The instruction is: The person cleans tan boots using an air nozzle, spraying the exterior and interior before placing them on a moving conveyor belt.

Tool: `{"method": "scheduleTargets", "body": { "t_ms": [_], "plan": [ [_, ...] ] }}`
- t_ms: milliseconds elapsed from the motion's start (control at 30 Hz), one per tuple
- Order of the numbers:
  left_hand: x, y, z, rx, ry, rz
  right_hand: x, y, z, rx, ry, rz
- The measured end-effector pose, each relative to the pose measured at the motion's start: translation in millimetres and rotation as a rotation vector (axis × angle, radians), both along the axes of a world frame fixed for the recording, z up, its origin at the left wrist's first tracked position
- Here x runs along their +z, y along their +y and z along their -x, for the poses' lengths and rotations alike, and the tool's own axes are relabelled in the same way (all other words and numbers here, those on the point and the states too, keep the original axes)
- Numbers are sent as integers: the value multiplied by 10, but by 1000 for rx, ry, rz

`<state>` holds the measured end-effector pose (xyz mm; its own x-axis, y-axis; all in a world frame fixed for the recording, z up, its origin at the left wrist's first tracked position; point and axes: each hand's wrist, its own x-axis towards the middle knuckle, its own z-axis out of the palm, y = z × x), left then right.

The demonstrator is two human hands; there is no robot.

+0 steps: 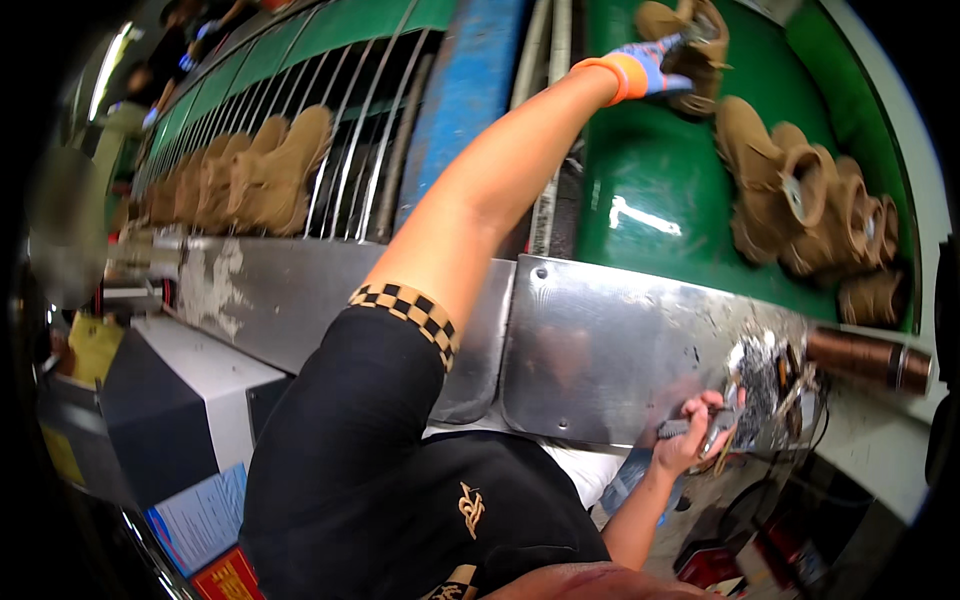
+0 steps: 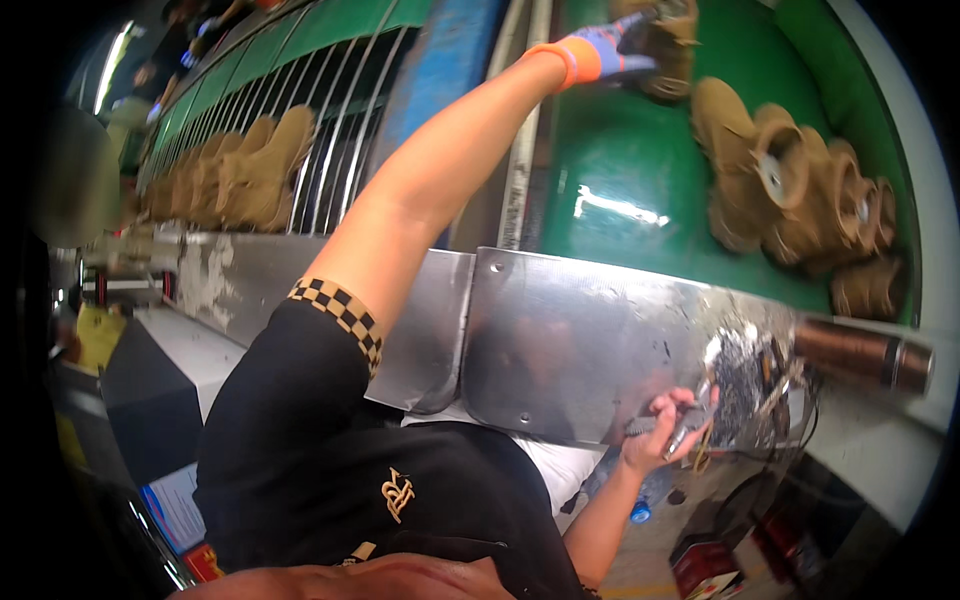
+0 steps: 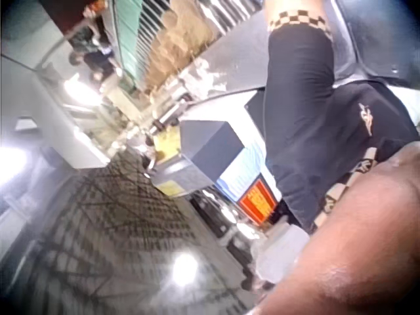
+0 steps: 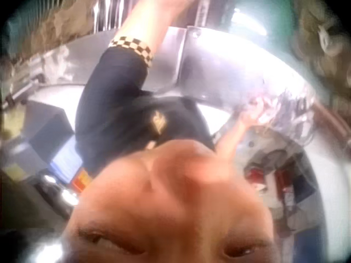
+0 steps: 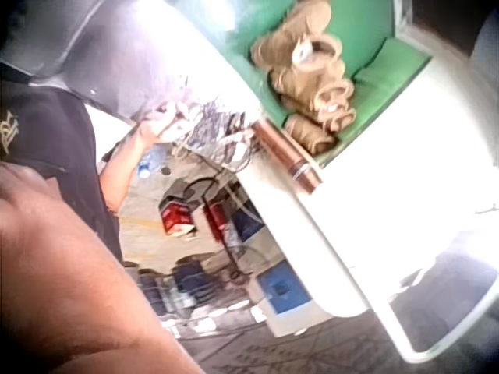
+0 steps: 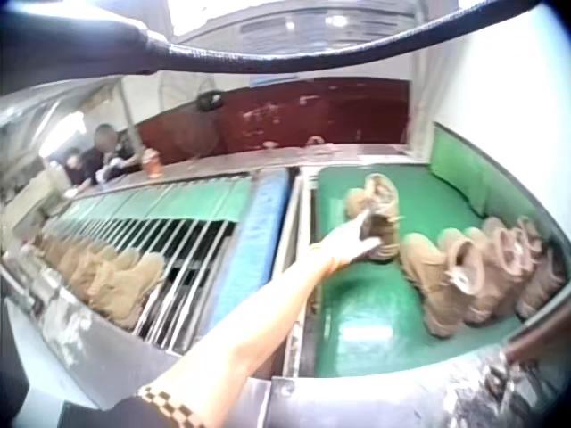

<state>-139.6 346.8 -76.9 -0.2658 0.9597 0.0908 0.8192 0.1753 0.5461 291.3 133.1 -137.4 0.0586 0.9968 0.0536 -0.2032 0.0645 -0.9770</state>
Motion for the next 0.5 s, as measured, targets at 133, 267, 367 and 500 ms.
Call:
{"method": "scheduleTargets", "body": {
  "t_ms": [133,267,367,500],
  "plan": [
    [-4,-1304,1251,182,272,39,15,15,6,18,-31,-49],
    [627,-3620,2548,799,866,338,12,53,26,50,-77,-60],
    [298,-4914,2739,1091,455,702,41,56,66,47,-71,-58],
    [119,-4941,2333,1054,300,130,13,69,44,49,-57,-82]
  ]
}}
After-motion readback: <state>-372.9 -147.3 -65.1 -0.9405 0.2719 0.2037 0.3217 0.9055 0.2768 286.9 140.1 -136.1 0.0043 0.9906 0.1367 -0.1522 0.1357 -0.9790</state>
